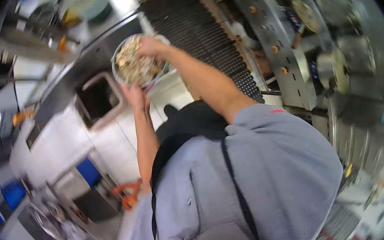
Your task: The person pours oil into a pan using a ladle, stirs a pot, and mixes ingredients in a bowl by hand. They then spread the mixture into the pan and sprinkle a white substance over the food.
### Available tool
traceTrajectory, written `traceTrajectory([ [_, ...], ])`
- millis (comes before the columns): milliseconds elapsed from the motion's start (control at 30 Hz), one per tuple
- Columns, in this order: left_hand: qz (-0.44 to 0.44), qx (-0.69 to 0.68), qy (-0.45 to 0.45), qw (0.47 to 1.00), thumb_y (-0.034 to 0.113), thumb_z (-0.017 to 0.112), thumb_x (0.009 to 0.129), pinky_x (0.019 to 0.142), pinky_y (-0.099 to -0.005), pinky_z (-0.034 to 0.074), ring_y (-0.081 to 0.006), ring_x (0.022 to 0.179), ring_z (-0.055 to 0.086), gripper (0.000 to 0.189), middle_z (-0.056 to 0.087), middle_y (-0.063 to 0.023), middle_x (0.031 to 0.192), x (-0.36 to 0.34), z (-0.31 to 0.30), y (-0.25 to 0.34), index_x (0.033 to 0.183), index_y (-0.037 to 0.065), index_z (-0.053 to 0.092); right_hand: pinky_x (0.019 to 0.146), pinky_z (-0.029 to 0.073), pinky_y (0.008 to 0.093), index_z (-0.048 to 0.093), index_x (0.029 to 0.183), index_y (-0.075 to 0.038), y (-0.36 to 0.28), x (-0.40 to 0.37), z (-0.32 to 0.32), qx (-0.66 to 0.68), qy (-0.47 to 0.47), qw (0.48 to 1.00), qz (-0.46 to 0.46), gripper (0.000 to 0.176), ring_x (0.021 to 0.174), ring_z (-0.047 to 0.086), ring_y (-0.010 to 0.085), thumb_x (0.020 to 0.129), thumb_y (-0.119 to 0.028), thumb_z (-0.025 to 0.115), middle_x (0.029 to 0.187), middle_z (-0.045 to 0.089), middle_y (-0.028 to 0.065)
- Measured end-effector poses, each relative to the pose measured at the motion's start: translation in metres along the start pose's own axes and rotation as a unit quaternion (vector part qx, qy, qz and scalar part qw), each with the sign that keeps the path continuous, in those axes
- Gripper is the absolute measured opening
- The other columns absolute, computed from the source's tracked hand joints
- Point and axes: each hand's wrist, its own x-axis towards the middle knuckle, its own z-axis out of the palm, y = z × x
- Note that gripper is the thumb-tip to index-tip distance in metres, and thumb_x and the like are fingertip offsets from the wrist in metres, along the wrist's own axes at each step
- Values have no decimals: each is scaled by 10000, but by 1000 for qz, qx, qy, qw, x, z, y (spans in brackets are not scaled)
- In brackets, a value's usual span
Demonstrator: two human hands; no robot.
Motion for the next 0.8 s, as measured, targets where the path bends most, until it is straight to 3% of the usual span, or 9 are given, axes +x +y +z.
traceTrajectory([
  [67, 17, -18, 11, 1000, -106, 388, 794, 648, -466, 608, -344, 1012, 614, 669, 495, -146, 1272, 10, 3, 5, 1394, 162, 269, 766, 538, 345, 626, 1155, -9, -52, -25, 17, -341, 111, 928, -97, 533, 889, 670, 220, 629, -39, 709, 973, 685, 182],
  [200, 14, -28, -15, 999, -122, 358, 765, 615, -458, 622, -375, 975, 628, 699, 484, -180, 1267, 12, 1, 13, 1398, 160, 261, 790, 521, 324, 605, 1198, -33, -70, -28, 25, -468, 65, 862, -185, 612, 892, 668, 224, 603, -96, 732, 980, 676, 203],
  [267, 23, -25, -15, 999, -124, 349, 759, 605, -451, 627, -383, 966, 631, 705, 483, -190, 1264, 6, -2, 13, 1398, 159, 258, 804, 512, 337, 644, 1146, -67, -76, -29, 10, -359, 14, 930, -79, 516, 859, 661, 298, 650, -199, 698, 925, 677, 187],
  [333, 17, -44, -40, 998, -147, 371, 745, 563, -388, 628, -349, 954, 640, 847, 452, -166, 1313, 5, -4, 14, 1472, 226, 148, 805, 515, 344, 585, 1225, -74, -58, -17, 1, -392, -15, 917, -73, 603, 919, 649, 281, 649, -161, 737, 1028, 666, 174],
  [433, 25, -43, -40, 998, -142, 354, 730, 584, -406, 630, -354, 956, 639, 807, 460, -171, 1299, -2, 3, 9, 1445, 189, 183, 846, 527, 362, 415, 1306, -48, -13, -5, 15, -86, -36, 996, -7, 714, 1024, 614, 291, 667, 1, 729, 1194, 575, 147],
  [533, 15, -40, -16, 999, -128, 346, 737, 598, -415, 632, -353, 942, 646, 730, 498, -174, 1259, -5, -1, -2, 1405, 142, 228, 857, 544, 391, 452, 1279, -61, 22, 4, 28, 252, -100, 958, 96, 638, 1046, 612, 277, 689, 53, 668, 1169, 584, 150],
  [600, -26, -27, -42, 998, -140, 352, 728, 585, -418, 629, -346, 931, 646, 865, 467, -166, 1298, 8, -13, -7, 1481, 219, 124, 848, 558, 403, 484, 1249, -61, 22, 4, 24, 311, -116, 938, 104, 581, 1019, 626, 258, 704, 97, 606, 1142, 601, 144],
  [733, -39, -68, -17, 997, -143, 344, 728, 588, -418, 629, -351, 913, 656, 823, 490, -192, 1272, 13, -21, 6, 1454, 207, 182, 811, 548, 356, 553, 1172, -3, -34, -3, 16, 126, -138, 982, 40, 496, 919, 652, 254, 686, 65, 632, 1067, 649, 126],
  [800, -35, -54, -34, 997, -144, 340, 743, 604, -424, 632, -362, 922, 655, 802, 490, -191, 1273, 19, -26, 5, 1450, 204, 192, 777, 529, 331, 580, 1161, 21, -63, -9, 20, -313, -75, 944, -65, 492, 889, 640, 229, 677, 27, 667, 1060, 657, 129],
])
